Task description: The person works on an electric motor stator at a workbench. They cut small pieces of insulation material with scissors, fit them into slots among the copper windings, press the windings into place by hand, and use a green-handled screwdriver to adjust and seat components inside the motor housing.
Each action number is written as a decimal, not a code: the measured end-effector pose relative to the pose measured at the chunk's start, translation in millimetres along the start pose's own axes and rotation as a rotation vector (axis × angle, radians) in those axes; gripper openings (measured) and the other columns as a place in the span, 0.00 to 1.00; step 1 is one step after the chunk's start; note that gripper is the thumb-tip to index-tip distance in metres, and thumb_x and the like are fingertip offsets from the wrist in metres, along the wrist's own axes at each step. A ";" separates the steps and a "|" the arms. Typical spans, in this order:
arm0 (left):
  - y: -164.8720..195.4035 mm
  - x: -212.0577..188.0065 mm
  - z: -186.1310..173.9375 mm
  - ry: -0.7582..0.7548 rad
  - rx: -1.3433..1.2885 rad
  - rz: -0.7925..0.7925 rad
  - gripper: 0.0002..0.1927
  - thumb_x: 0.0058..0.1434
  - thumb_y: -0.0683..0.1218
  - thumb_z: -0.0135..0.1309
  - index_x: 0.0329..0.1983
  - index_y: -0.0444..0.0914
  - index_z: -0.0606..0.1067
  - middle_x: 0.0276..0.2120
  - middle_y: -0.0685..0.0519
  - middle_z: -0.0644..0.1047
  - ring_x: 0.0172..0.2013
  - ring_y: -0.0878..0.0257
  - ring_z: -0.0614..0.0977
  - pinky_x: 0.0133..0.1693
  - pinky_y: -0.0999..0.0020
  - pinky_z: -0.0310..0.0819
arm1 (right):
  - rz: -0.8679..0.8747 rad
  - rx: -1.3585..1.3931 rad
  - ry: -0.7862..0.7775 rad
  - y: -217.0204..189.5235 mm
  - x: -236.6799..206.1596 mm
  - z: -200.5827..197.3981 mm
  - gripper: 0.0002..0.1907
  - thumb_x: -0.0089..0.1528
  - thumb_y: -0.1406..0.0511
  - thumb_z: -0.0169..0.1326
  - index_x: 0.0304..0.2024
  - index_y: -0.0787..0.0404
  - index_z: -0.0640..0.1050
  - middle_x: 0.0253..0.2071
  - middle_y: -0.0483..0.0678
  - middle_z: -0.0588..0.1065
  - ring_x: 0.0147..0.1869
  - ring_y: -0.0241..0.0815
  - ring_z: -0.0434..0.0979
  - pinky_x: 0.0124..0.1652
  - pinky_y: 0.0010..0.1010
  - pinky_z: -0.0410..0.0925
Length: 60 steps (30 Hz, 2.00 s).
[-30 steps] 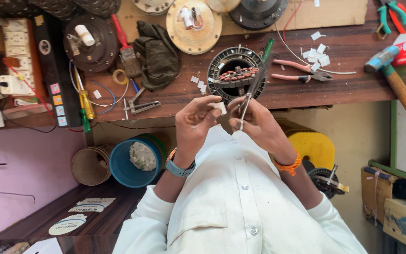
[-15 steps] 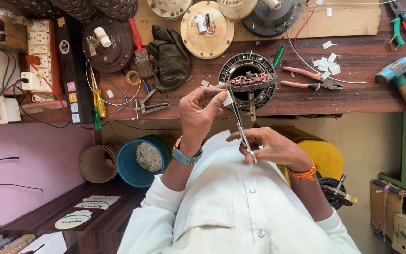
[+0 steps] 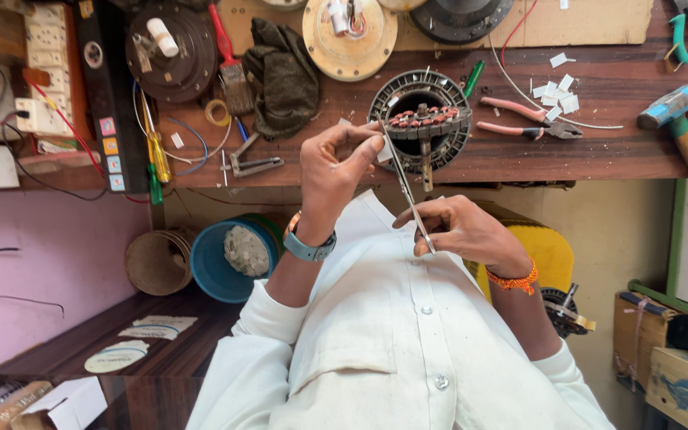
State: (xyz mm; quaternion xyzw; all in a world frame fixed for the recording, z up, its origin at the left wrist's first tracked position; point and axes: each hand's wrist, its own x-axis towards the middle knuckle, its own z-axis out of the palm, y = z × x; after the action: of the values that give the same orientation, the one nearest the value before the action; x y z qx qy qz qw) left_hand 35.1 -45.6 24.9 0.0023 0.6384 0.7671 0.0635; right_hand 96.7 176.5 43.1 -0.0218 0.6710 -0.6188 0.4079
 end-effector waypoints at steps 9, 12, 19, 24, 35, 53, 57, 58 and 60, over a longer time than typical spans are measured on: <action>0.5 -2.4 3.0 -0.026 -0.158 -0.030 0.08 0.71 0.43 0.57 0.46 0.31 0.77 0.45 0.41 0.83 0.35 0.70 0.83 0.29 0.78 0.79 | 0.011 0.090 0.147 9.6 -12.3 0.5 0.18 0.55 0.73 0.60 0.49 0.68 0.82 0.27 0.41 0.76 0.32 0.28 0.72 0.33 0.21 0.67; 3.8 1.2 6.4 -0.087 -0.518 -0.155 0.06 0.70 0.44 0.52 0.46 0.39 0.68 0.45 0.40 0.83 0.42 0.66 0.88 0.24 0.77 0.77 | -0.055 0.080 0.234 8.4 -5.9 2.2 0.22 0.54 0.74 0.62 0.53 0.67 0.81 0.27 0.41 0.75 0.32 0.28 0.72 0.34 0.21 0.68; -5.9 -6.8 7.8 -0.075 -0.362 -0.031 0.09 0.72 0.40 0.55 0.51 0.36 0.69 0.48 0.48 0.79 0.47 0.67 0.82 0.40 0.74 0.80 | -0.086 0.075 0.147 1.0 2.8 6.4 0.28 0.54 0.73 0.63 0.59 0.66 0.78 0.30 0.42 0.77 0.35 0.29 0.74 0.38 0.23 0.72; -2.3 -9.0 -1.0 -0.006 -0.150 0.135 0.11 0.68 0.38 0.60 0.53 0.32 0.77 0.44 0.50 0.81 0.45 0.66 0.82 0.48 0.71 0.78 | -0.090 -0.093 0.078 -10.2 2.9 8.3 0.33 0.49 0.71 0.67 0.59 0.63 0.77 0.32 0.39 0.76 0.35 0.28 0.73 0.37 0.23 0.71; 10.4 -10.9 -5.3 0.047 0.111 0.199 0.06 0.68 0.37 0.59 0.43 0.27 0.82 0.44 0.45 0.83 0.47 0.65 0.83 0.49 0.73 0.78 | 0.000 -0.136 0.080 -13.7 -1.1 10.2 0.26 0.50 0.70 0.68 0.52 0.64 0.81 0.31 0.41 0.79 0.34 0.27 0.73 0.35 0.22 0.70; -5.6 -2.5 -9.9 0.000 -0.175 -0.067 0.08 0.63 0.39 0.60 0.41 0.27 0.80 0.44 0.43 0.83 0.35 0.67 0.86 0.38 0.75 0.82 | -0.009 -0.139 0.071 -1.5 -6.4 3.3 0.21 0.51 0.70 0.68 0.47 0.66 0.83 0.31 0.43 0.81 0.35 0.27 0.75 0.34 0.22 0.70; -5.3 -1.1 -12.4 -0.023 -0.122 -0.103 0.08 0.64 0.41 0.60 0.39 0.30 0.81 0.43 0.45 0.84 0.34 0.67 0.86 0.35 0.77 0.80 | 0.012 -0.147 0.086 3.6 -8.6 2.6 0.17 0.54 0.69 0.68 0.46 0.68 0.84 0.30 0.44 0.78 0.33 0.28 0.70 0.31 0.22 0.64; -5.1 -1.3 -12.6 -0.027 -0.120 -0.113 0.08 0.64 0.42 0.60 0.40 0.30 0.81 0.42 0.45 0.84 0.34 0.67 0.86 0.35 0.77 0.81 | 0.031 -0.164 0.095 6.1 -10.0 1.8 0.16 0.55 0.69 0.68 0.45 0.68 0.84 0.28 0.45 0.76 0.32 0.29 0.68 0.29 0.23 0.61; -4.0 -0.3 -12.2 -0.036 -0.114 -0.127 0.08 0.65 0.43 0.61 0.40 0.31 0.81 0.39 0.45 0.84 0.34 0.67 0.86 0.35 0.76 0.82 | -0.012 -0.125 0.108 14.4 -10.8 0.4 0.17 0.54 0.69 0.66 0.46 0.68 0.83 0.29 0.44 0.80 0.33 0.27 0.73 0.31 0.20 0.67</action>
State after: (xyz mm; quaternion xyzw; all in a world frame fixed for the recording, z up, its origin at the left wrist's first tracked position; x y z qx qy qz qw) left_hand 34.8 -56.8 18.7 -0.0278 0.5914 0.7964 0.1236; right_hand 111.0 185.3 36.5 -0.0180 0.7293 -0.5785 0.3650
